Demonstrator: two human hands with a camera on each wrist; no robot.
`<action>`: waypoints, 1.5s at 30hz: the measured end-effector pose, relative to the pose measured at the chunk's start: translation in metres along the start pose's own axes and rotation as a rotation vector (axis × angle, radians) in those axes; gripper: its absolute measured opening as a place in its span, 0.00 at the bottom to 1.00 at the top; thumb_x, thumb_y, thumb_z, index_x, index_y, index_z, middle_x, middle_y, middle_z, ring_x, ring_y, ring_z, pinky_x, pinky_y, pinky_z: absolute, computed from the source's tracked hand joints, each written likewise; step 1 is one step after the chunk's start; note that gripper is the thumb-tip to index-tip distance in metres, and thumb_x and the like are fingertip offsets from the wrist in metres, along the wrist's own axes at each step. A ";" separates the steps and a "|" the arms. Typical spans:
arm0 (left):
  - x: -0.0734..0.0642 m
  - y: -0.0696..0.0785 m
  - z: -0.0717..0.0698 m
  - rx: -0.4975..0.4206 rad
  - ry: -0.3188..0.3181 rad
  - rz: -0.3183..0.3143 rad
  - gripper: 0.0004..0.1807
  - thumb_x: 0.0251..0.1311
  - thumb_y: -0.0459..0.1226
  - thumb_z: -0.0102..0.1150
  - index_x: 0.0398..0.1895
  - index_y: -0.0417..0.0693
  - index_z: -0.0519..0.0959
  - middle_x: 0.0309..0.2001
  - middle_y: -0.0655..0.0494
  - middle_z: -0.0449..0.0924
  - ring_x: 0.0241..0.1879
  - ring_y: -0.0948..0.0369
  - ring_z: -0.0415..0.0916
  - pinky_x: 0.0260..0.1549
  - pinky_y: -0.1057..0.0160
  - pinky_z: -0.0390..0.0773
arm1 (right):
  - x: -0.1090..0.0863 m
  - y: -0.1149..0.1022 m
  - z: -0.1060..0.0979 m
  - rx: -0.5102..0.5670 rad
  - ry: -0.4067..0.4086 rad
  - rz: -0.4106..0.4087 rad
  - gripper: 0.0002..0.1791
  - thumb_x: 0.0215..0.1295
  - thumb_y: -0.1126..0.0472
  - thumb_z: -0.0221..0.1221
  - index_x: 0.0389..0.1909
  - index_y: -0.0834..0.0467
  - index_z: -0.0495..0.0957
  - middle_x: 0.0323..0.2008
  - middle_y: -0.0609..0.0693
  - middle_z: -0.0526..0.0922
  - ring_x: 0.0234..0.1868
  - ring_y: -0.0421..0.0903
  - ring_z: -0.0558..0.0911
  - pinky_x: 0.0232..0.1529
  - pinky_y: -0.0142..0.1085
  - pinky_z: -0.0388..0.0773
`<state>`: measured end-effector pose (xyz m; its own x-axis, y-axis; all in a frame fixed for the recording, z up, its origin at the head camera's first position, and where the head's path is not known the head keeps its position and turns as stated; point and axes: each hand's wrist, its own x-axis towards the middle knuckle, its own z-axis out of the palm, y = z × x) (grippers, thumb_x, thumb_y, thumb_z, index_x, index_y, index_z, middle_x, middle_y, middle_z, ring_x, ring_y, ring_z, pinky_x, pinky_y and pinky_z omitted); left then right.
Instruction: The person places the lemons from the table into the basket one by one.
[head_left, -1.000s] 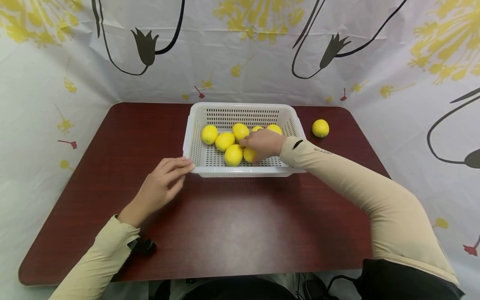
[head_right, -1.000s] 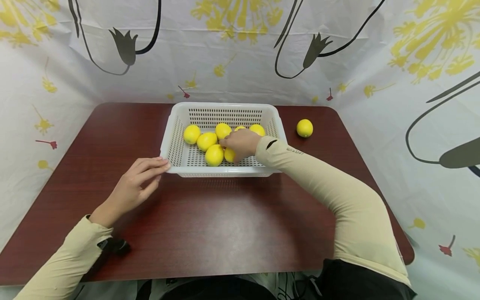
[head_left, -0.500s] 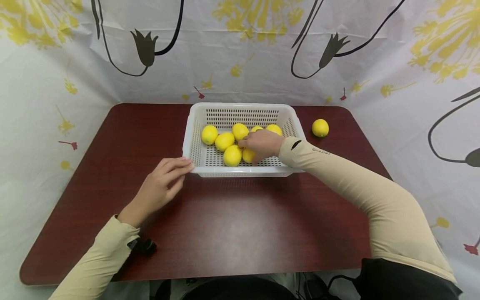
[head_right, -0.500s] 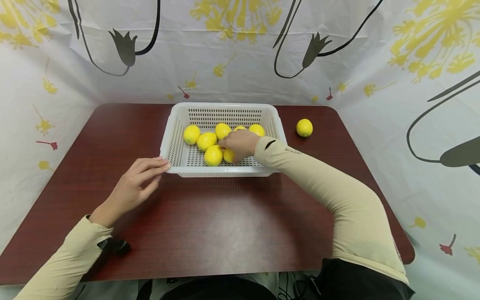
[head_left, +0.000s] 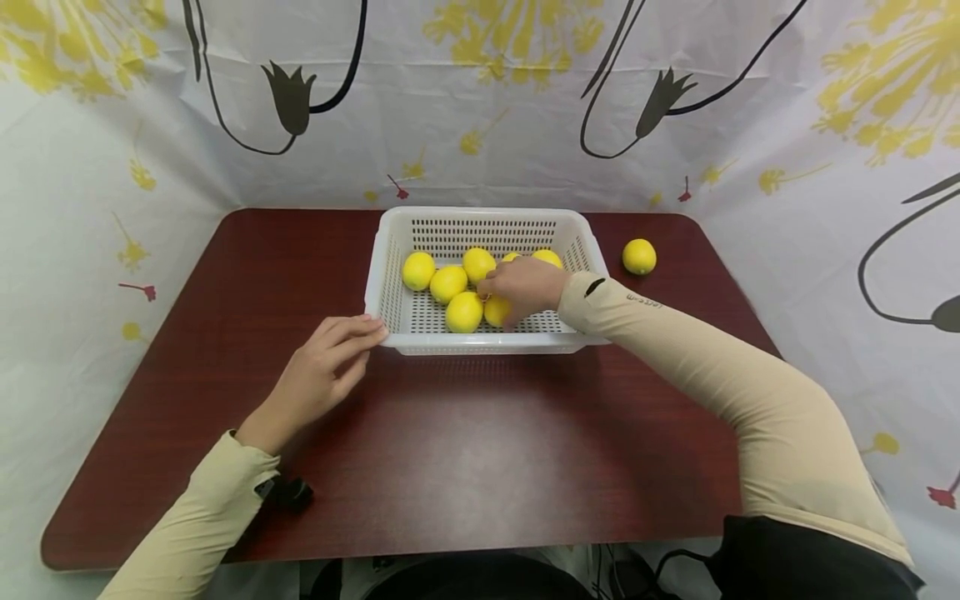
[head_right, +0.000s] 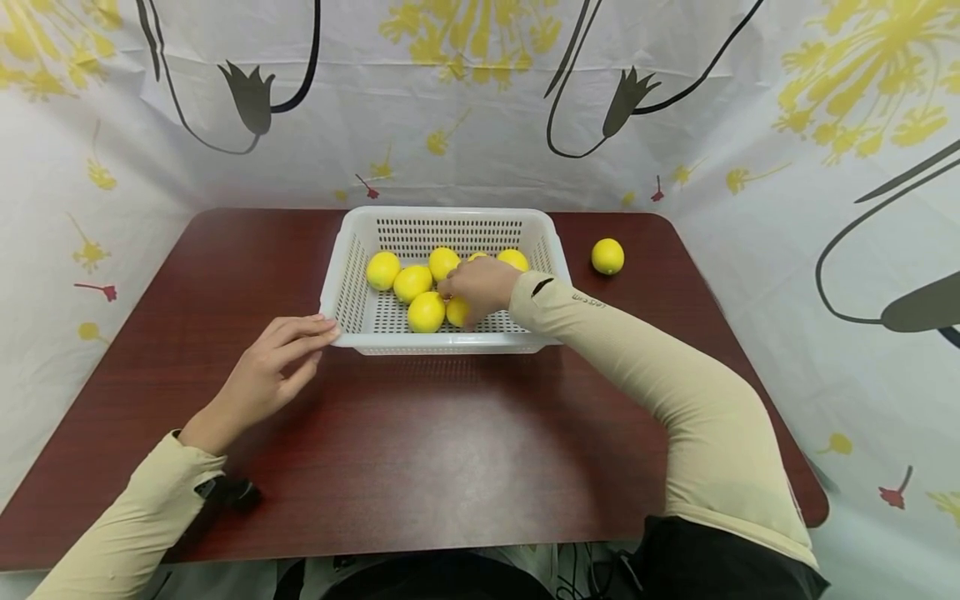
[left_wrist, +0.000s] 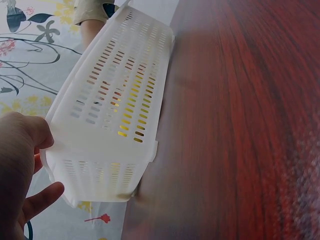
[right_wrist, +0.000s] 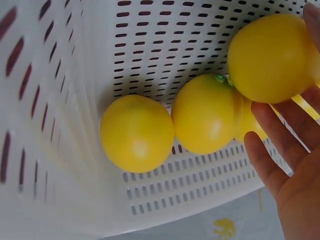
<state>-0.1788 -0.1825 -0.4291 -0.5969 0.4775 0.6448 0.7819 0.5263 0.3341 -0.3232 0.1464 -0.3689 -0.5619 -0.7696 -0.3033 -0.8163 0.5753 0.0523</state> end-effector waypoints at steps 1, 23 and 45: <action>0.000 0.000 0.000 0.000 0.000 0.000 0.22 0.59 0.24 0.60 0.57 0.41 0.83 0.59 0.50 0.79 0.62 0.49 0.71 0.64 0.70 0.65 | -0.001 0.000 -0.002 0.002 0.003 -0.002 0.34 0.48 0.48 0.78 0.57 0.51 0.80 0.49 0.51 0.83 0.45 0.51 0.80 0.47 0.47 0.79; 0.000 0.002 -0.003 0.006 -0.017 -0.019 0.22 0.59 0.25 0.61 0.58 0.41 0.82 0.61 0.52 0.78 0.63 0.51 0.70 0.65 0.70 0.64 | -0.049 0.027 -0.094 0.030 0.197 0.095 0.34 0.55 0.45 0.74 0.62 0.54 0.79 0.59 0.55 0.80 0.58 0.58 0.78 0.59 0.56 0.73; 0.000 0.003 -0.003 0.008 -0.032 -0.030 0.24 0.60 0.25 0.60 0.60 0.43 0.81 0.61 0.52 0.78 0.63 0.50 0.70 0.65 0.70 0.64 | -0.115 0.081 -0.087 0.146 0.306 0.310 0.33 0.60 0.48 0.71 0.64 0.57 0.76 0.63 0.57 0.77 0.59 0.59 0.77 0.58 0.58 0.72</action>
<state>-0.1765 -0.1828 -0.4260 -0.6259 0.4831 0.6123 0.7620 0.5462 0.3479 -0.3361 0.2573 -0.2472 -0.8080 -0.5891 0.0012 -0.5886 0.8072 -0.0452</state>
